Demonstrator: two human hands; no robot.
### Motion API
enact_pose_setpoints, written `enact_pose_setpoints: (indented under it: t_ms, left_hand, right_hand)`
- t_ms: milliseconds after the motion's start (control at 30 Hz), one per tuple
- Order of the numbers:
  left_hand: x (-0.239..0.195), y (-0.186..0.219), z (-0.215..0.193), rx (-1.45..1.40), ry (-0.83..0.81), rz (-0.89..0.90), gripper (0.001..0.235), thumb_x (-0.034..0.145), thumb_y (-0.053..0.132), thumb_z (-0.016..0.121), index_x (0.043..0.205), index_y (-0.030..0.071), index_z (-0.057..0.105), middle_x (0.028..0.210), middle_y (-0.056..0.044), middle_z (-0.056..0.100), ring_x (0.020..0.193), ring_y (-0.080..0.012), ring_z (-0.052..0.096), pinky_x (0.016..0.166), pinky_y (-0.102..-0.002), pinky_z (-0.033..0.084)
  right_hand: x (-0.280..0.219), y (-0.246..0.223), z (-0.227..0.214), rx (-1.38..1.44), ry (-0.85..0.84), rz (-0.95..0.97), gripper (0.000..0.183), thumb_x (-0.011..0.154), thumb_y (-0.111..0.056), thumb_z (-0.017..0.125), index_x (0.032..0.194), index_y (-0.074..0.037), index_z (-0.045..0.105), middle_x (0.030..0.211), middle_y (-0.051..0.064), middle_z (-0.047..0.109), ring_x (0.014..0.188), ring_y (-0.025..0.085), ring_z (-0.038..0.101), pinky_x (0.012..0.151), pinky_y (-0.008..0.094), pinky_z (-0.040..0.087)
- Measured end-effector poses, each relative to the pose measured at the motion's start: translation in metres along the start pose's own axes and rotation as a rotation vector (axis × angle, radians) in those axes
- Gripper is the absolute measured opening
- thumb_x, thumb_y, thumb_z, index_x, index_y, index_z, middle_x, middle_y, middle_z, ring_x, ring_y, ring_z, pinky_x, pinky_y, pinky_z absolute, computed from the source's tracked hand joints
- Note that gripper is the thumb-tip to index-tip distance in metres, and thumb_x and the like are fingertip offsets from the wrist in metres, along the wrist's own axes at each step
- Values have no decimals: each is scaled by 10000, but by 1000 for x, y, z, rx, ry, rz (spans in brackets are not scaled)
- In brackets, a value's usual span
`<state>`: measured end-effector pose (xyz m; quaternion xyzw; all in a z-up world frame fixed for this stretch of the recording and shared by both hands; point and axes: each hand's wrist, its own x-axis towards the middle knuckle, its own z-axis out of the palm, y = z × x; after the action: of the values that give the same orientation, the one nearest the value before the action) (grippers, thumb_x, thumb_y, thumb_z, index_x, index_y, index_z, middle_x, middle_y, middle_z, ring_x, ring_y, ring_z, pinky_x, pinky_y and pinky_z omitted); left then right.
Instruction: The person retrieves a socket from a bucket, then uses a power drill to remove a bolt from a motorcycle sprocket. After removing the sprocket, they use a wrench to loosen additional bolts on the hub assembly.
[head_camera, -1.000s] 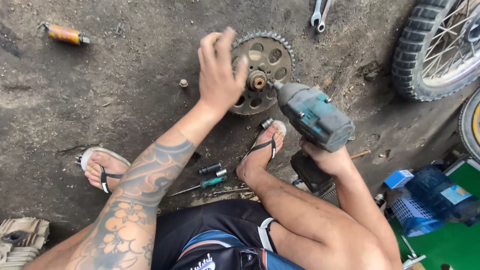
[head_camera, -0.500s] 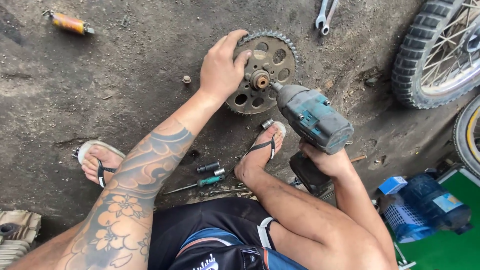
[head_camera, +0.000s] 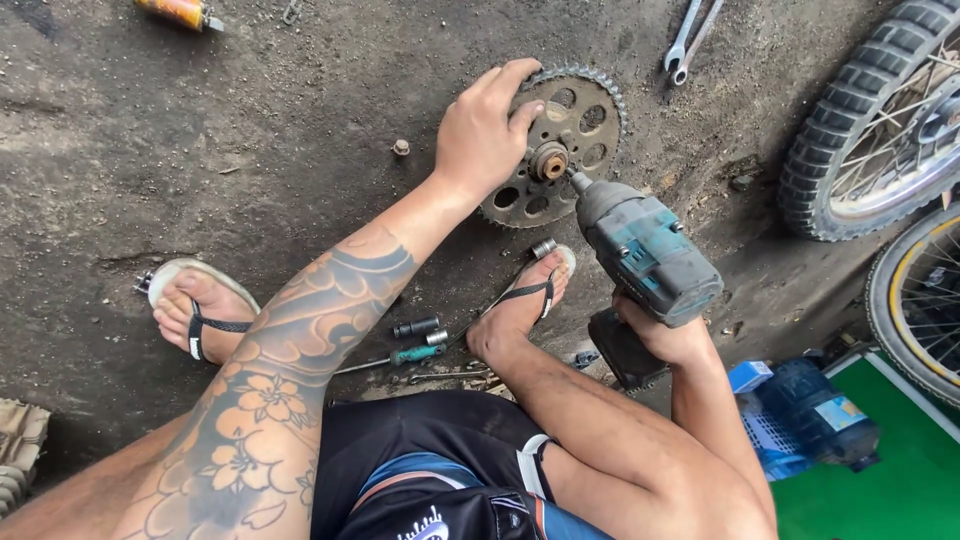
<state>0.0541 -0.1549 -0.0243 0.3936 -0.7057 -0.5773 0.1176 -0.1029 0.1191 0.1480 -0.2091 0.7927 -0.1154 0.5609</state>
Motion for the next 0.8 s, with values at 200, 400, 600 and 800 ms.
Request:
enact_pose_setpoints:
  t_ms: [200,400,600,800]
  left_hand:
    - [1,-2,2,-5,-15,2,372,969,162,716,1321,128,599,1237,-84,730,1049,-279,748,851,-424,662]
    - [0,-6,2,0,-17,7,369,974,173,715,1318,135,588,1259,-99,725,1100,-311,728,876,-453,647]
    - [-2,-7,4,-9,-1,-7,388,976,180,711,1339,141,578,1199,-89,735,1029,-281,748,839,-418,668]
    - [-2,-6,4,-27,5,12,376,958,160,733,1307,143,594,1216,-92,737,1009,-272,762,837,-406,672]
  right_hand:
    - [16,-22,-26,-273,10,10,64,812,-152,662,843,-99,646,749,42,679,702,186,563,678,390,495]
    - [28,-48,-38,-591,5,10,154,751,-228,693,800,-116,600,682,47,664,645,172,467,618,403,441]
    - [21,-46,-18,-387,30,-34,269,811,-191,707,1024,-82,584,949,31,569,929,154,485,781,389,430]
    - [20,-3,-11,-196,60,-154,358,838,-149,730,1171,-82,618,1086,45,652,980,200,577,899,394,494]
